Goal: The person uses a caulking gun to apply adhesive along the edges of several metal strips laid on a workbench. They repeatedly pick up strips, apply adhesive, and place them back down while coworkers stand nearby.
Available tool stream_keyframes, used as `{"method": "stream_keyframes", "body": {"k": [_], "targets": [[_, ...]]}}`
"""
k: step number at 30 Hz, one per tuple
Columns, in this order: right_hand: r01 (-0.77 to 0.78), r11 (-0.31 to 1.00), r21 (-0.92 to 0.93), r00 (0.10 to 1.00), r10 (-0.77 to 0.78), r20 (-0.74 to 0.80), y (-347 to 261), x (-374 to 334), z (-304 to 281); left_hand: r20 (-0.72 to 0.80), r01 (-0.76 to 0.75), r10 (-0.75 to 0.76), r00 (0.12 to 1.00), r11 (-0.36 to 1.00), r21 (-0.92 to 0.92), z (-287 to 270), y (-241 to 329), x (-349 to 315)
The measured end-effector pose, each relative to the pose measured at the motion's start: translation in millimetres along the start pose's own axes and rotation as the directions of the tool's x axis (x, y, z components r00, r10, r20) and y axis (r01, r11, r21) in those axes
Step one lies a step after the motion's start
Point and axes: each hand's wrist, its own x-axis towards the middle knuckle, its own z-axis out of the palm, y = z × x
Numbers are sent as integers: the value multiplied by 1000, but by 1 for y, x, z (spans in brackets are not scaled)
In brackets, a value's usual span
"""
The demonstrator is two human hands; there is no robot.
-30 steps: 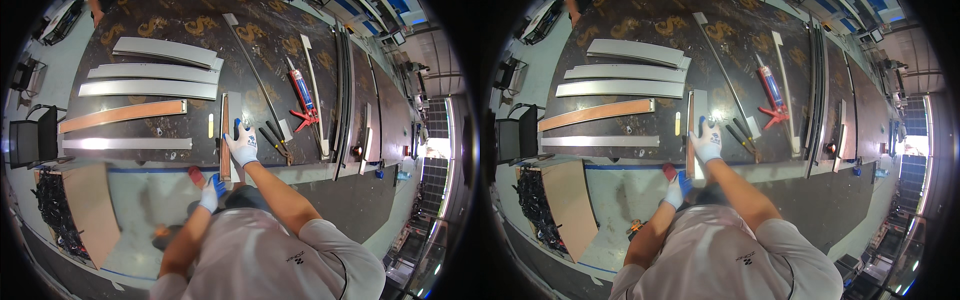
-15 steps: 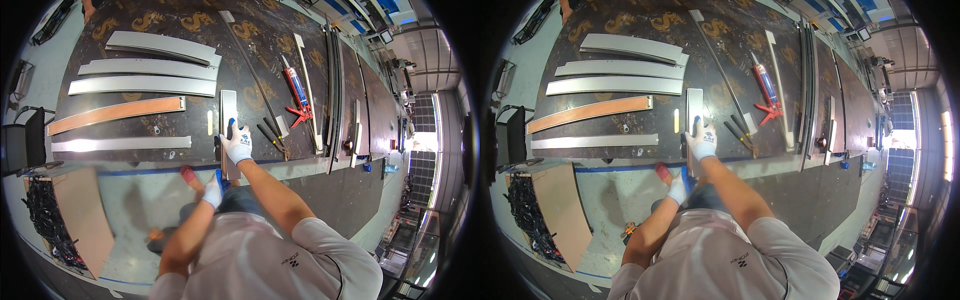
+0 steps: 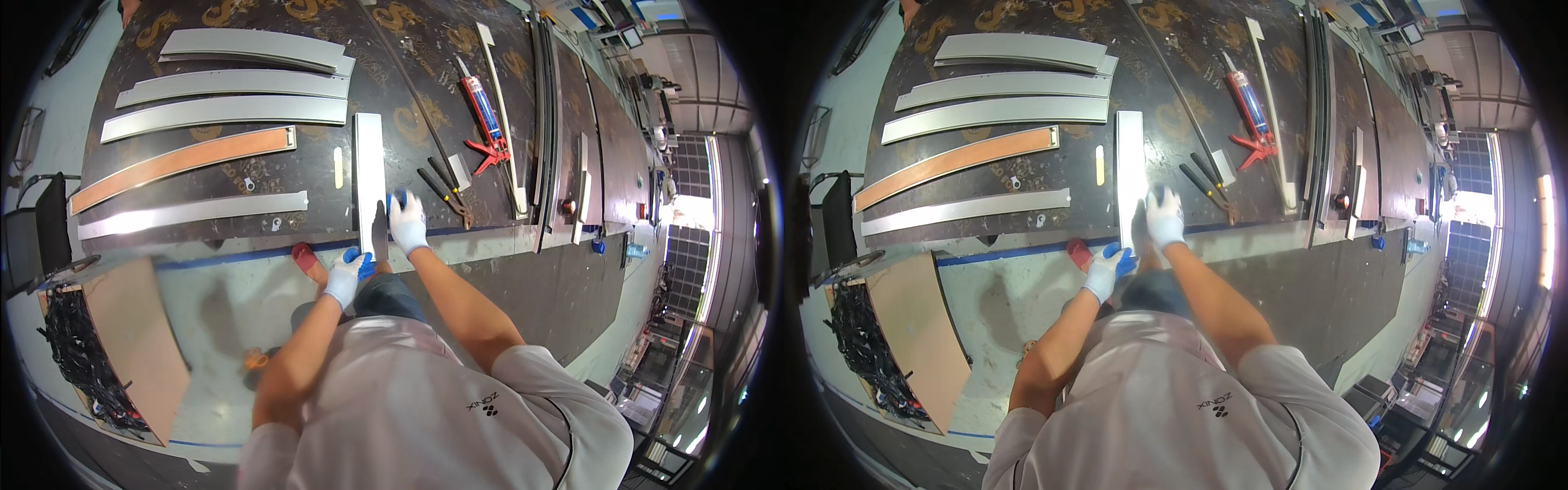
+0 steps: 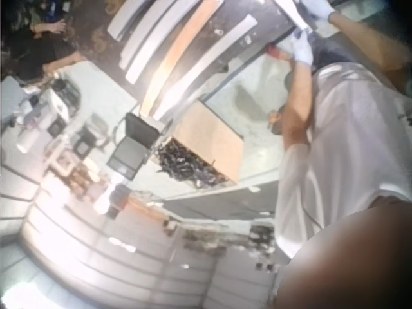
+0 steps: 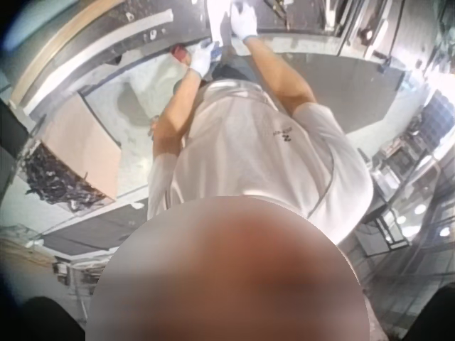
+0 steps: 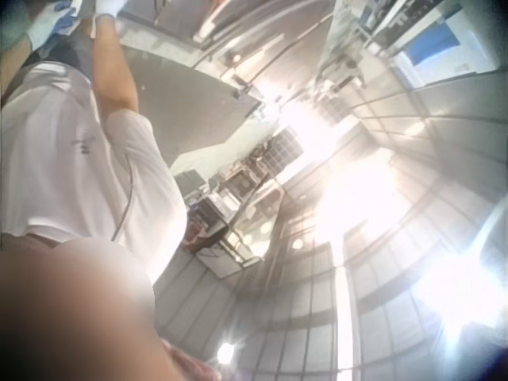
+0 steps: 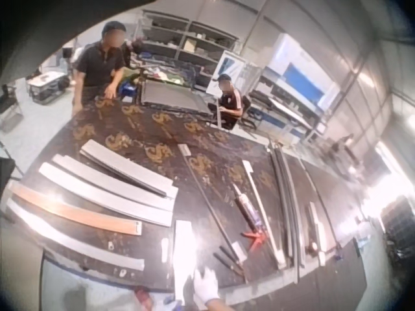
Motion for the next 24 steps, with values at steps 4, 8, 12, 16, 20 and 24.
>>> {"method": "stream_keyframes", "body": {"k": [4,8,12,16,20,24], "targets": [[-518,823,234,732,286,618,51,-56,-19,-42,63,-60,997,994,85,1,15,-11],[-656,582,480,661,137,737,63,-79,-26,8,95,-100,995,970,225,-19,20,3],[-621,614,486,655,67,752,58,-79,-30,-40,286,-284,958,932,221,-29,29,21],[-610,593,526,655,4,756,57,-75,-35,-94,351,-340,936,920,175,-7,47,3],[-520,666,535,727,15,687,57,-82,-36,-23,198,-199,980,948,249,24,60,-31],[-515,534,670,809,44,587,59,-100,-35,-47,130,-122,991,947,295,44,47,-42]]}}
